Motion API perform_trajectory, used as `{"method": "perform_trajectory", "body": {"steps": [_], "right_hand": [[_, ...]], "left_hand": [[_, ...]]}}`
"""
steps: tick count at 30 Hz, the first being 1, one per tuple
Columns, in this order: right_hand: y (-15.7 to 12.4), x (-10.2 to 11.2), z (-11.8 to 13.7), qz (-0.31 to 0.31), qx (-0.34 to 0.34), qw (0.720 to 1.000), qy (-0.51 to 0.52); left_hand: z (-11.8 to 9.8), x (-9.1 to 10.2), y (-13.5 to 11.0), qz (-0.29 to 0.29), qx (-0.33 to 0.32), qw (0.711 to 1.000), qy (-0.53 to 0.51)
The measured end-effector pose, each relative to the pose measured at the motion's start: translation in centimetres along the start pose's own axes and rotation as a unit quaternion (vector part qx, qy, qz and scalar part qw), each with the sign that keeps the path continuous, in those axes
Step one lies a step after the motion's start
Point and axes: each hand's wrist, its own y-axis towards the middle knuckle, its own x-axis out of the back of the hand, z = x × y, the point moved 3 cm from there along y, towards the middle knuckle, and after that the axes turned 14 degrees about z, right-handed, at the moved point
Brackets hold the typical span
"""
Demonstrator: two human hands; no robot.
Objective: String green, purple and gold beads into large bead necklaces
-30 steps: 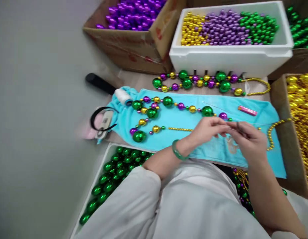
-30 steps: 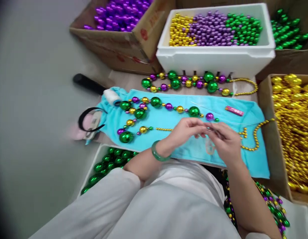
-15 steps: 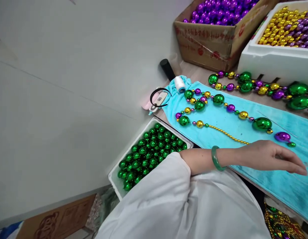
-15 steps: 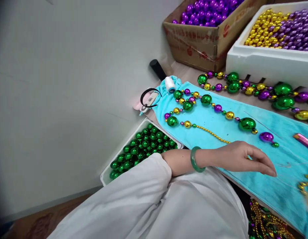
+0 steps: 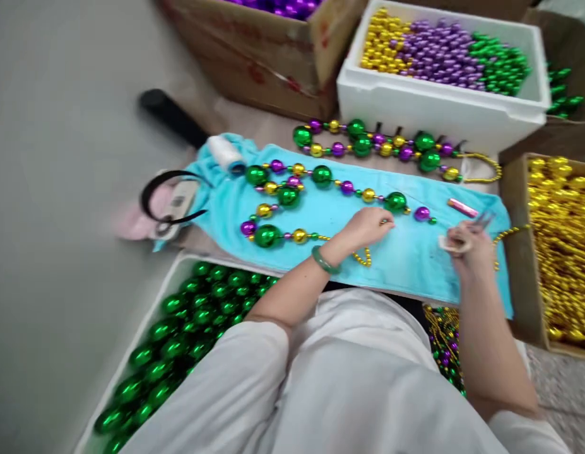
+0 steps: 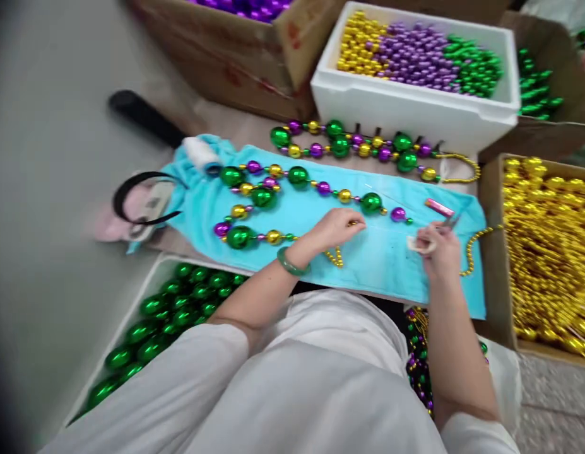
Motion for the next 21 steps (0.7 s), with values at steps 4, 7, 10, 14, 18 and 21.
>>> {"method": "perform_trajectory", "body": {"steps": [4,7,10,14,18,21], "right_hand": [[0.0,1.4,-2.7,-0.051,-0.058,0.988,0.134],[-0.4,1.3,-3.7,-0.052,-0.078,0.976,0.196],[-1.1,1.8,-3.7,-0.046,-0.093,0.971,0.213],[-1.8,2.9,-2.7,-0.048,-0.076,0.989,0.12],[-2.1,3.4,-1.0,-0.049,0.02,0.999,-0.008],[-2.4,4.0,-1.4,-0.051,0.041,0.996,-0.053]], "left_hand": [[1.6,-2.2,2.3,0.045,0.038,0.989,0.136],[1.0,-3.7,2.5,0.049,0.057,0.977,0.199],[-0.6,-3.6,2.9,0.047,0.061,0.972,0.224],[-3.5,-3.0,4.8,0.022,-0.028,0.997,0.067],[-4.9,-5.0,7.4,0.133,-0.071,0.965,-0.213],[-4.4,-6.3,8.4,0.182,-0.022,0.939,-0.291]]}}
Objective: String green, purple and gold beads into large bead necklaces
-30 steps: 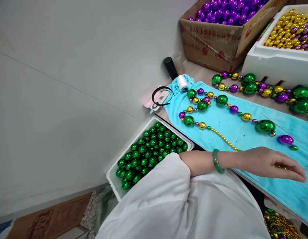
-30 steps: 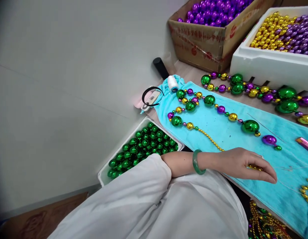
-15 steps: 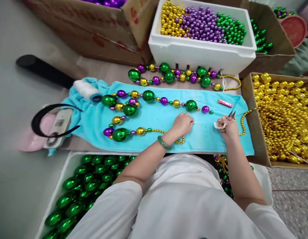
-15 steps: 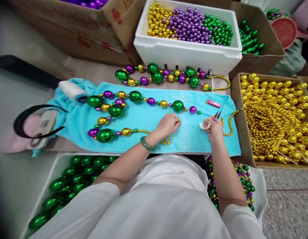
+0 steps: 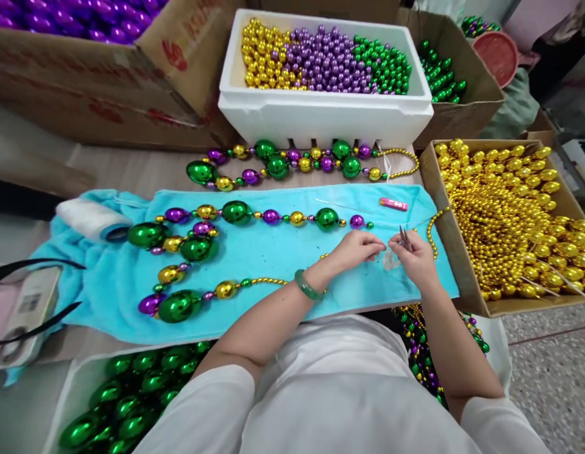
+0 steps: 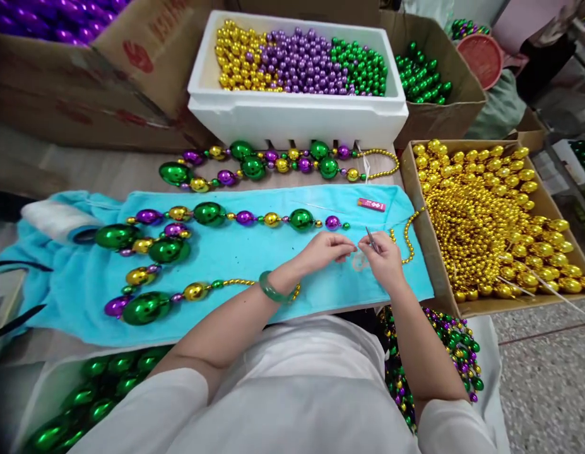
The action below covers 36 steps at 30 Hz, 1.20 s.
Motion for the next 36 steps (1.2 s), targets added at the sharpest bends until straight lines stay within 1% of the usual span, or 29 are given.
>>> {"method": "perform_trajectory", "body": {"steps": [2,4,5,7,9,11,12,13,15,17,20,22,24,26,27,29,30,32,36], "right_hand": [[-0.2,1.0,-1.4,-0.032,-0.045,0.998,-0.007],[-0.3,2.5,-3.0,-0.093,-0.096,0.991,-0.029],[-0.2,3.2,-3.6,-0.12,-0.108,0.986,-0.049],[0.5,4.1,-4.1,-0.147,-0.095,0.98,-0.096],[1.8,4.0,-3.8,-0.139,-0.051,0.98,-0.135],[3.5,3.0,-3.1,-0.099,-0.021,0.98,-0.17],[4.4,2.2,-2.8,-0.068,-0.023,0.979,-0.191],[5.2,1.4,-2.6,-0.033,-0.037,0.975,-0.217],[6.5,0.0,-2.5,0.038,-0.083,0.958,-0.272],[7.2,-0.6,-2.6,0.084,-0.109,0.947,-0.292],[7.5,-0.2,-2.3,0.109,-0.099,0.955,-0.257],[7.4,0.4,-1.7,0.131,-0.084,0.967,-0.204],[7.1,1.1,-0.9,0.152,-0.066,0.978,-0.13],[6.8,1.8,0.0,0.154,-0.049,0.985,-0.064],[6.7,2.2,0.3,0.15,-0.045,0.986,-0.051],[6.4,3.1,0.6,0.141,-0.046,0.988,-0.045],[6.4,3.7,0.4,0.138,-0.052,0.988,-0.046],[6.2,5.0,-0.2,0.136,-0.077,0.987,-0.048],[5.8,7.5,-1.9,0.117,-0.143,0.981,-0.05]], "left_hand": [[0.4,0.7,0.2,-0.04,0.009,0.999,0.006],[0.2,1.8,0.4,-0.103,0.005,0.994,0.026],[-0.1,2.4,0.5,-0.135,0.0,0.99,0.028],[-0.9,3.5,1.0,-0.188,-0.013,0.982,0.006],[-1.8,4.4,1.6,-0.217,-0.023,0.975,-0.047],[-2.6,5.1,2.1,-0.234,-0.029,0.966,-0.105],[-3.0,5.4,2.2,-0.238,-0.031,0.962,-0.127],[-3.2,5.7,2.2,-0.241,-0.031,0.959,-0.143],[-3.4,6.0,1.9,-0.242,-0.029,0.957,-0.158],[-3.2,6.2,1.6,-0.242,-0.022,0.957,-0.158],[-2.5,5.9,1.5,-0.253,-0.029,0.957,-0.136],[-2.1,5.1,2.0,-0.251,-0.049,0.959,-0.124],[-1.9,4.0,3.0,-0.211,-0.066,0.965,-0.143],[-1.8,2.9,4.1,-0.138,-0.057,0.971,-0.187],[-1.8,2.5,4.4,-0.106,-0.045,0.973,-0.201],[-1.9,2.4,4.7,-0.075,-0.01,0.978,-0.196],[-1.9,2.7,4.6,-0.077,0.006,0.981,-0.179],[-1.9,3.7,4.1,-0.104,0.031,0.985,-0.132],[-1.6,5.6,3.0,-0.154,0.069,0.984,-0.062]]}}
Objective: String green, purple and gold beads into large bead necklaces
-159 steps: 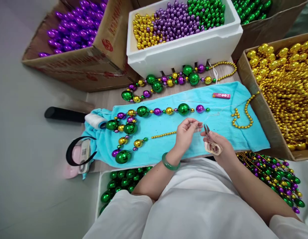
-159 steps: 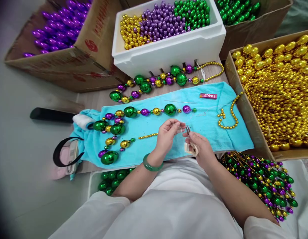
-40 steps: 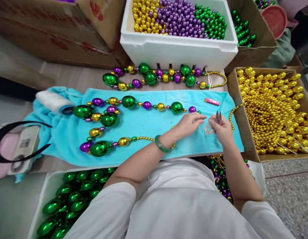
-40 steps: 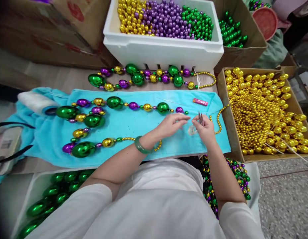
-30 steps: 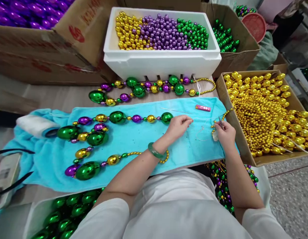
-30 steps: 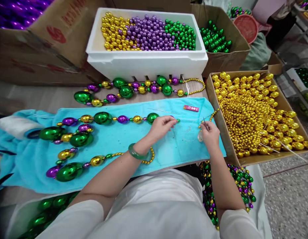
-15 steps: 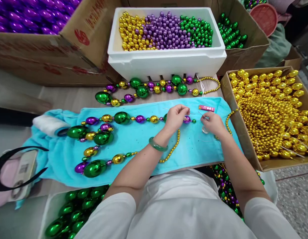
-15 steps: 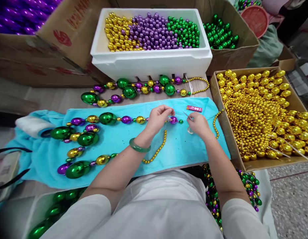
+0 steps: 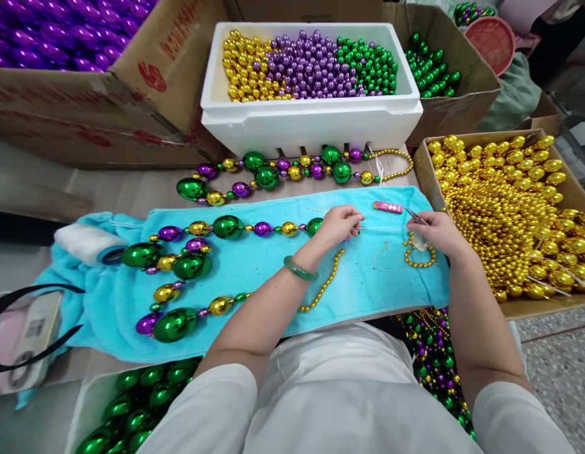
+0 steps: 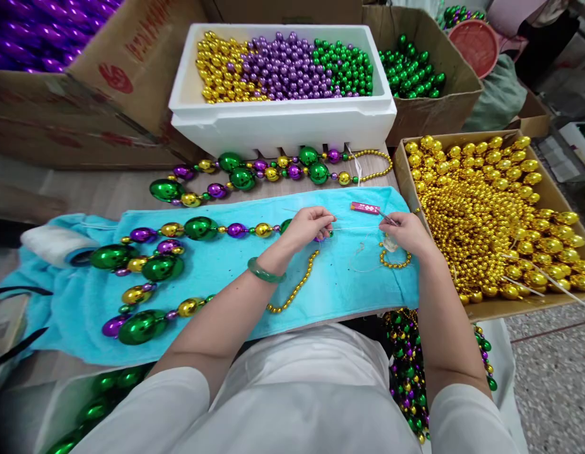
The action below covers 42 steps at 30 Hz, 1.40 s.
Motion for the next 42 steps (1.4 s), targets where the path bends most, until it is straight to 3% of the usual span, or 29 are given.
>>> {"method": "perform_trajectory", "body": {"steps": [3,7,10,13,15,18,22,26,29,32,37,39,42], "right_hand": [[-0.2,0.8,-0.3,-0.023,0.005,1.0,0.015],[-0.3,0.2,1.3,-0.015,0.057,0.998,0.006],[-0.4,-0.5,3.0,-0.009,0.084,0.996,-0.008],[-0.3,-1.0,4.2,-0.03,0.106,0.993,-0.032],[-0.1,-1.2,4.7,-0.05,0.118,0.991,-0.046],[0.5,-1.5,5.3,-0.073,0.134,0.987,-0.055],[1.1,-2.8,7.1,-0.082,0.188,0.976,-0.07],[1.3,-4.7,9.1,-0.072,0.211,0.973,-0.058],[1.7,-5.0,8.8,-0.037,0.187,0.982,-0.011],[1.9,-3.1,6.1,-0.047,0.139,0.989,0.032],[2.0,2.8,0.7,-0.116,0.041,0.989,0.084],[2.0,4.8,1.1,-0.146,0.024,0.985,0.084],[1.3,6.1,6.3,-0.177,0.075,0.981,0.012]], "left_hand": [[0.0,0.5,0.0,-0.036,-0.022,0.997,0.063],[-1.1,-1.0,0.3,-0.083,-0.128,0.986,0.06],[-2.0,-3.2,0.7,-0.014,-0.167,0.984,-0.056],[-2.5,-4.7,1.1,0.075,-0.13,0.978,-0.145],[-2.7,-4.8,1.3,0.101,-0.093,0.977,-0.161],[-3.1,-3.7,1.2,0.087,-0.054,0.988,-0.114],[-4.0,-1.8,-0.1,0.069,-0.063,0.994,-0.051],[-4.0,0.1,-2.4,0.061,-0.097,0.991,-0.068],[-3.0,1.8,-4.4,0.017,-0.128,0.982,-0.137],[-1.9,3.7,-6.9,-0.038,-0.151,0.97,-0.188],[-1.2,5.9,-11.3,-0.08,-0.194,0.961,-0.177],[-1.0,6.0,-12.1,-0.089,-0.192,0.964,-0.16],[-0.7,4.9,-12.1,-0.085,-0.181,0.97,-0.136]]}}
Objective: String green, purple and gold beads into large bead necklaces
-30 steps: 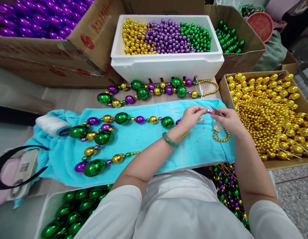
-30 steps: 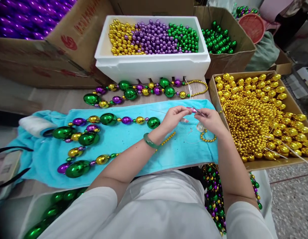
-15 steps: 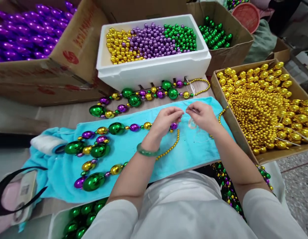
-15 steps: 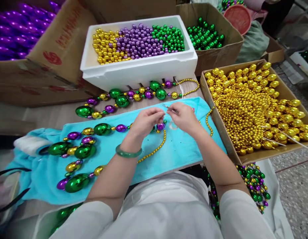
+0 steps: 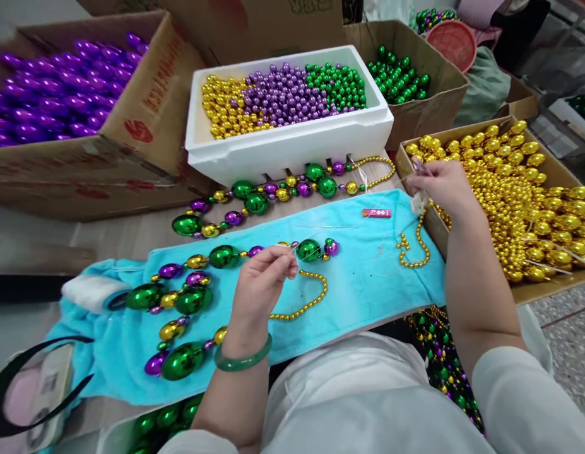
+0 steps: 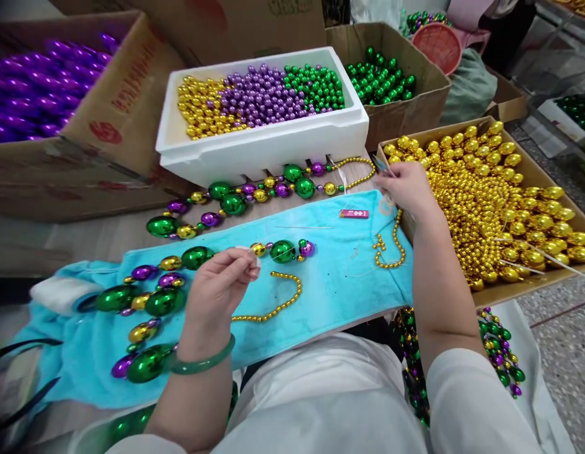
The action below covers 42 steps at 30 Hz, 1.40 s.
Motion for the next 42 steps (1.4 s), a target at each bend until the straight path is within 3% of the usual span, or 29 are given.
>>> {"method": "perform_trajectory", "body": {"steps": [2,5,7,9,12,14,18,20,23,25,27,28,29,31,32,34,38,42], "right_hand": [[-0.2,-0.4,6.0,0.017,0.108,0.992,-0.065],[-1.1,-2.2,14.9,0.06,0.253,0.956,-0.138],[-1.2,-3.4,18.8,0.071,0.301,0.937,-0.164],[-0.4,-4.4,20.2,0.083,0.321,0.925,-0.183],[2.4,-5.6,17.2,0.105,0.233,0.937,-0.237],[4.2,-5.8,12.4,0.124,0.087,0.948,-0.282],[4.7,-4.2,3.5,0.083,-0.047,0.952,-0.292],[3.3,-2.6,0.9,0.034,-0.099,0.96,-0.26],[-0.3,-1.6,-0.7,0.004,-0.111,0.976,-0.187],[-3.3,-2.8,-1.0,0.029,-0.092,0.992,-0.077],[-6.3,-5.3,-1.3,0.078,-0.082,0.993,0.033],[-7.8,-6.8,-1.5,0.109,-0.082,0.987,0.088],[-9.1,-8.6,-1.9,0.154,-0.104,0.959,0.215],[-11.2,-11.7,-2.3,0.209,-0.151,0.892,0.371],[-11.9,-12.9,-2.4,0.223,-0.172,0.86,0.426],[-12.6,-14.5,-2.4,0.228,-0.201,0.821,0.482],[-12.3,-15.7,-2.3,0.23,-0.214,0.786,0.532],[-11.9,-16.3,-2.5,0.262,-0.217,0.777,0.53]], "left_hand": [[0.6,-1.3,0.2,0.021,0.004,1.0,0.011],[1.5,-3.5,0.6,0.06,0.021,0.997,0.033],[1.8,-4.8,0.7,0.077,0.033,0.995,0.052],[2.0,-5.6,0.9,0.082,0.04,0.993,0.073],[2.5,-6.0,1.2,0.058,0.053,0.994,0.079],[3.1,-5.8,1.4,0.041,0.07,0.994,0.077],[4.8,-5.5,2.1,0.024,0.096,0.992,0.08],[5.6,-5.4,2.4,0.016,0.105,0.991,0.079],[6.5,-5.4,2.9,0.003,0.113,0.991,0.077],[6.9,-5.5,3.2,-0.001,0.111,0.991,0.076],[7.0,-5.7,3.4,-0.001,0.107,0.991,0.075],[7.1,-5.8,3.4,-0.001,0.105,0.992,0.074],[7.1,-5.9,3.4,-0.001,0.101,0.992,0.072],[7.0,-6.0,3.4,0.003,0.086,0.994,0.073],[6.9,-6.1,3.3,0.008,0.076,0.994,0.075],[6.8,-6.1,3.2,0.029,0.055,0.995,0.077],[6.9,-6.1,3.0,0.099,0.044,0.994,0.018],[7.5,-6.1,3.0,0.136,0.056,0.989,-0.027]]}}
